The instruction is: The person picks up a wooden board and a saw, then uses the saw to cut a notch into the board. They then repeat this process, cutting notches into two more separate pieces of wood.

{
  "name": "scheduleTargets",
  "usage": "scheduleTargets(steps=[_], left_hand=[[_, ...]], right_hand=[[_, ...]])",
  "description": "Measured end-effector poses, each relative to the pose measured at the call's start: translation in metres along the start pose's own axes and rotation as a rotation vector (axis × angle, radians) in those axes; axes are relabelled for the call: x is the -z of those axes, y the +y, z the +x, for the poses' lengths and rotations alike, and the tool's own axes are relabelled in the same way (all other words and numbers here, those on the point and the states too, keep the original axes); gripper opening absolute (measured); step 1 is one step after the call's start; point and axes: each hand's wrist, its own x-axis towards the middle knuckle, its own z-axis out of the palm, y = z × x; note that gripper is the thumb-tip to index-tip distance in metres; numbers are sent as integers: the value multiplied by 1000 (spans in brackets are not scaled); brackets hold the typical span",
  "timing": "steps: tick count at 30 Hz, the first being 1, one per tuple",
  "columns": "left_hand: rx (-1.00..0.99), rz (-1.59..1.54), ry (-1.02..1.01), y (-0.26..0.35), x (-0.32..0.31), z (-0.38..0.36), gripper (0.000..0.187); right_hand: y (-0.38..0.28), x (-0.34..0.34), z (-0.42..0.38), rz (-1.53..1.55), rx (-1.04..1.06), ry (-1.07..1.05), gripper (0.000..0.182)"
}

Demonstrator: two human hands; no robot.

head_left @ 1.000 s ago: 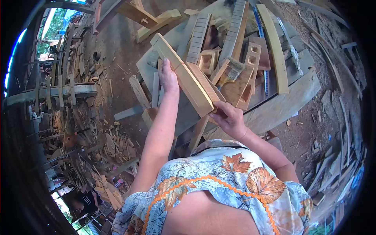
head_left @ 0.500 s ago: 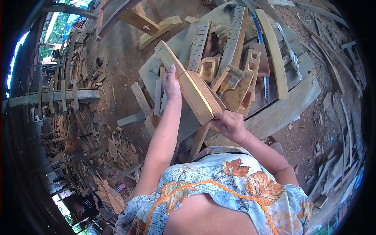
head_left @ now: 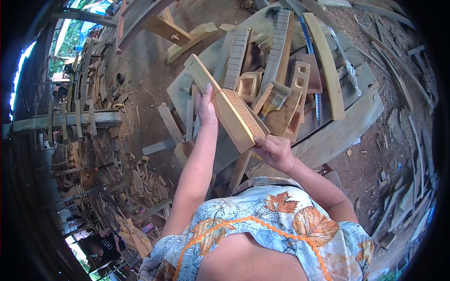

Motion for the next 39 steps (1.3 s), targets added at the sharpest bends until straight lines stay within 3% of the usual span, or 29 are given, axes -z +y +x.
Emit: scheduleTargets(steps=[15, 21, 28, 32, 35, 39], left_hand=[[59, 15, 43, 0, 1, -3, 35], [99, 5, -32, 4, -2, -31, 40], [90, -125, 183, -19, -5, -36, 29], [-17, 219, 220, 0, -10, -47, 30], [-73, 47, 232, -6, -12, -44, 29], [41, -181, 179, -7, -10, -40, 24]], right_hand=[[0, 1, 3, 1, 18, -26, 37], [-5, 3, 6, 7, 19, -38, 35], [-8, 1, 5, 49, -37, -66, 28], [-3, -6, -2, 45, -72, -62, 27], [-1, -8, -5, 91, -97, -84, 25], [2, -8, -11, 211, -190, -118, 23]])
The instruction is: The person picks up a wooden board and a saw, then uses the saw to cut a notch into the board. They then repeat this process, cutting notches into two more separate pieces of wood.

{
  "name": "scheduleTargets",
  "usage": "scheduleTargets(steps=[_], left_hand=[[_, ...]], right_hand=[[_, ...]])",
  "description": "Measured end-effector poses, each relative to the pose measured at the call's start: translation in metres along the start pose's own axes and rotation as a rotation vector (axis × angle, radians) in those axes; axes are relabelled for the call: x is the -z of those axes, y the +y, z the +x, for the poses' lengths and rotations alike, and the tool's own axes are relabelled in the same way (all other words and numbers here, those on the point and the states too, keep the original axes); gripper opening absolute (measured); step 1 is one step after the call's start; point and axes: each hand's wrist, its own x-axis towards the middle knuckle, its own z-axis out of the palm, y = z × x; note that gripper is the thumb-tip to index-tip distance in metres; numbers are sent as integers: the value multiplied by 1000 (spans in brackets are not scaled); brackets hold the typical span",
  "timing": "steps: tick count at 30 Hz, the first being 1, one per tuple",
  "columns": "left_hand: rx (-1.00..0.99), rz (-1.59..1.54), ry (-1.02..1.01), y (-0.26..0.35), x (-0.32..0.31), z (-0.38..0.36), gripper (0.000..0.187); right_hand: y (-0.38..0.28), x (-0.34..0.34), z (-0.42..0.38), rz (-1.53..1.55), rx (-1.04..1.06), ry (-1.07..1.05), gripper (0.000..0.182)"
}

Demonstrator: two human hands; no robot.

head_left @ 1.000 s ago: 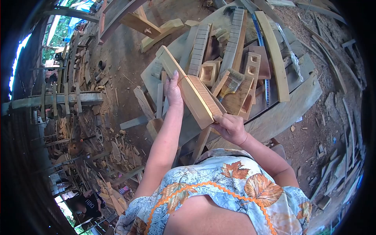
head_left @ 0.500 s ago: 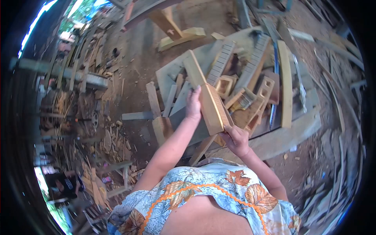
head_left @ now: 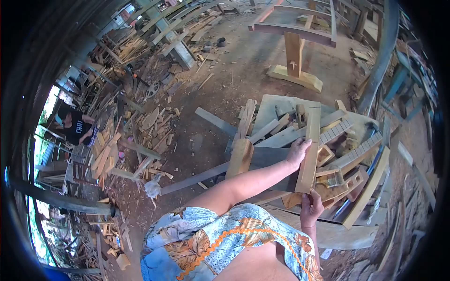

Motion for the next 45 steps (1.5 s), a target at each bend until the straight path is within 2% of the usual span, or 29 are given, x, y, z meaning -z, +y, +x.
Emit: scheduleTargets(steps=[2, 5, 7, 9, 10, 11, 13, 14, 15, 17, 18, 19, 22, 25, 26, 28, 32, 36, 39, 41, 45], left_hand=[[6, -37, 25, -5, 3, 8, 18], [-49, -177, 19, 26, -1, 2, 16], [-78, -220, -8, 40, 12, 5, 15], [-116, -261, -39, 59, 23, 0, 14], [-112, -277, -51, 73, 28, -9, 14], [-109, -293, -65, 86, 36, -20, 14], [-152, -277, -70, 102, 55, -34, 14], [-182, -261, -65, 108, 65, -41, 14], [-208, -244, -58, 114, 75, -49, 15], [-266, -222, -34, 126, 97, -67, 16], [-308, -188, -14, 132, 109, -76, 16], [-317, -198, -12, 138, 118, -86, 16], [-324, -240, 118, 155, 142, -116, 14], [-348, -236, 215, 161, 174, -139, 16], [-338, -270, 261, 164, 182, -150, 19], [-392, -278, 323, 166, 203, -166, 19], [-456, -300, 446, 163, 244, -194, 19], [-479, -332, 531, 159, 277, -218, 17], [-475, -364, 587, 149, 296, -224, 17], [-469, -361, 611, 147, 300, -232, 17], [-463, -382, 640, 147, 308, -244, 16]], right_hand=[[-2, 2, -1, 37, -48, -17, 23], [-9, 9, -1, 108, -151, -63, 26], [-17, 18, 3, 141, -189, -105, 29], [-30, 26, 11, 277, -322, -201, 30], [-45, 26, 16, 238, -325, -190, 31], [-45, 26, 20, 239, -299, -209, 31], [-49, 29, 28, -199, 24, -212, 40], [-60, 28, 33, -278, 32, -200, 44], [-70, 25, 40, -278, 53, -207, 44], [-85, 16, 51, -382, 301, -198, 43], [-92, 9, 55, -347, 356, -225, 44], [-102, -1, 58, -350, 368, -230, 44], [-119, -35, 58, -354, 442, -528, 50], [-101, -72, 42, -562, 468, -800, 77], [-96, -83, 37, -568, 489, -807, 77], [-83, -100, 29, -784, 412, -953, 91], [-43, -116, 25, -921, 346, -994, 93], [-39, -122, 31, -1029, 392, -1025, 94], [-37, -124, 29, -1053, 415, -1024, 88], [-32, -128, 25, -1125, 490, -990, 78], [-26, -131, 29, -1177, 538, -1021, 75]])
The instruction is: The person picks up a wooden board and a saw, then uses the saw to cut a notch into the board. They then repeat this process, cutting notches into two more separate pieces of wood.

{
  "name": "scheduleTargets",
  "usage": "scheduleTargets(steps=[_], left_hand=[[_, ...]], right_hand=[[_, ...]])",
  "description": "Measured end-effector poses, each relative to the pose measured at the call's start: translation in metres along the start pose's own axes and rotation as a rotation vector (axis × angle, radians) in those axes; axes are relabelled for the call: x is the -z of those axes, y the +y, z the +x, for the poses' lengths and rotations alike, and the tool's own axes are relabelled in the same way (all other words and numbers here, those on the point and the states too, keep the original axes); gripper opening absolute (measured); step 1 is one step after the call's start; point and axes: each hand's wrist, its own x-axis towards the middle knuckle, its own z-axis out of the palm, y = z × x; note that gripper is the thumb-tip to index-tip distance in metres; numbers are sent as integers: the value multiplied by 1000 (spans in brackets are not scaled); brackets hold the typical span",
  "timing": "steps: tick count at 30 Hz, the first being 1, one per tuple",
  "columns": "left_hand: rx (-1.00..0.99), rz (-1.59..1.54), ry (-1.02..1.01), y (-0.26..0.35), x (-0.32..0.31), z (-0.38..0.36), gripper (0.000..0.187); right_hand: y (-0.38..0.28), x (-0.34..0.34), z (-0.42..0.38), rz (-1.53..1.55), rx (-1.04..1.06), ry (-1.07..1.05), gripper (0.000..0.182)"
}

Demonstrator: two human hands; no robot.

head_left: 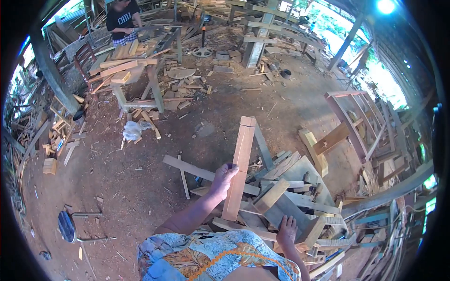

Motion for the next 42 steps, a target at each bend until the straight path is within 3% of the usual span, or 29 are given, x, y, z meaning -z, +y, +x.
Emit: scheduleTargets(steps=[6, 7, 8, 10, 12, 14, 20, 24, 26, 30, 32, 35, 37, 38, 40, 42], left_hand=[[-40, -13, 55, 17, 15, 1, 16], [-42, -27, 51, 17, 18, 3, 16], [-42, -40, 43, 18, 20, 4, 16], [-52, -40, 51, 20, 24, 6, 16], [-59, -41, 55, 20, 26, 10, 16], [-68, -85, 39, 19, 30, 16, 16], [-78, -68, 68, 16, 31, 23, 15], [-10, -58, 92, 10, 22, 28, 14], [50, -74, 28, 4, 12, 31, 12], [127, -116, -109, -24, 1, 37, 14], [285, -9, -89, -12, -30, 27, 26], [298, 50, -155, -29, -51, 34, 19], [287, 84, -244, -42, -62, 39, 18], [341, 32, -259, -55, -57, 51, 19], [359, 59, -351, -66, -64, 55, 20], [358, 143, -386, -73, -78, 51, 22]], right_hand=[[23, -17, 10, -40, 104, 215, 58], [17, 4, 10, -44, 134, 389, 44], [16, 22, 13, -41, 137, 381, 44], [25, 46, 23, 82, -34, 228, 26], [42, 53, 32, 147, 22, 408, 8], [48, 68, 36, 243, 8, 485, 15], [59, 124, 16, 369, -82, 457, 23], [81, 142, -19, 712, -155, 522, 20], [69, 177, -48, 872, -260, 575, 7], [84, 198, -126, 707, -674, 602, 11], [75, 201, -162, 773, -779, 827, 11], [63, 186, -236, 717, -1114, 948, 12], [38, 179, -275, 946, -1134, 1197, 7], [28, 169, -296, 911, -1197, 1217, 7], [10, 138, -331, 940, -1319, 1482, 6], [-5, 114, -360, 920, -1383, 1564, 8]])
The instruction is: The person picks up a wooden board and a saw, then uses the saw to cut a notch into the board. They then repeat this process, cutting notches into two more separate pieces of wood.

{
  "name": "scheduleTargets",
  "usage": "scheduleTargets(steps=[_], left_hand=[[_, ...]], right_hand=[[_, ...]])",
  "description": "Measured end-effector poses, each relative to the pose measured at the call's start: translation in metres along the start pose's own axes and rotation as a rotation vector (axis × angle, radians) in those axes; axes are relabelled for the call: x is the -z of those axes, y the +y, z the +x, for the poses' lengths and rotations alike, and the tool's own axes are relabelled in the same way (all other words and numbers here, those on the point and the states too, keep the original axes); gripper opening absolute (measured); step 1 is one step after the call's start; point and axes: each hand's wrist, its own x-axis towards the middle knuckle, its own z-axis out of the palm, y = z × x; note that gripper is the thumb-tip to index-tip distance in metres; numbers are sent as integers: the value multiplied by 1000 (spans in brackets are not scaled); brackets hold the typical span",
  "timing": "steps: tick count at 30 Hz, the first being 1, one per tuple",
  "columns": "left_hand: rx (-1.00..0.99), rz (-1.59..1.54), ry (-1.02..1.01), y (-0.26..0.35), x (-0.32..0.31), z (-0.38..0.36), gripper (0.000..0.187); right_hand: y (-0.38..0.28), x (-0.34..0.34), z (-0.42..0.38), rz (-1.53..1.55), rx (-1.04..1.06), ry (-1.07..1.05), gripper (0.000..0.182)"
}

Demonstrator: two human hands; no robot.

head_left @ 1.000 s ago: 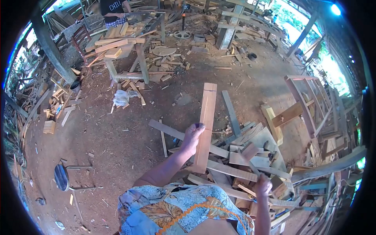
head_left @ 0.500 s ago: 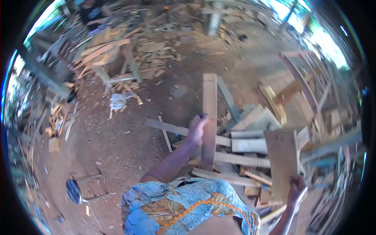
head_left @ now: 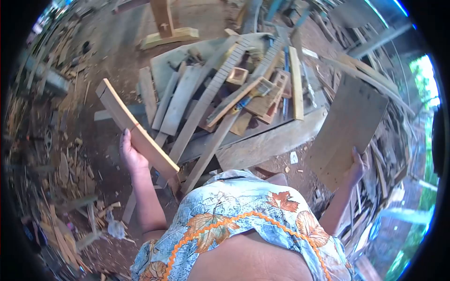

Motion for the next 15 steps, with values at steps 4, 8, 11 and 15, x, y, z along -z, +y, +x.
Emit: scheduleTargets(steps=[4, 8, 11, 15], left_hand=[[118, 86, -94, -18, -11, 35, 24], [226, 261, -133, -39, -69, 46, 34], [234, 379, -263, -53, -112, 39, 31], [275, 487, -327, -78, -181, 15, 31]], right_hand=[[91, 113, -9, 21, -290, 275, 17], [242, 213, -49, -190, -324, 505, 15], [234, 194, -100, -258, -557, 712, 22], [269, 216, -155, -52, -737, 796, 27]])
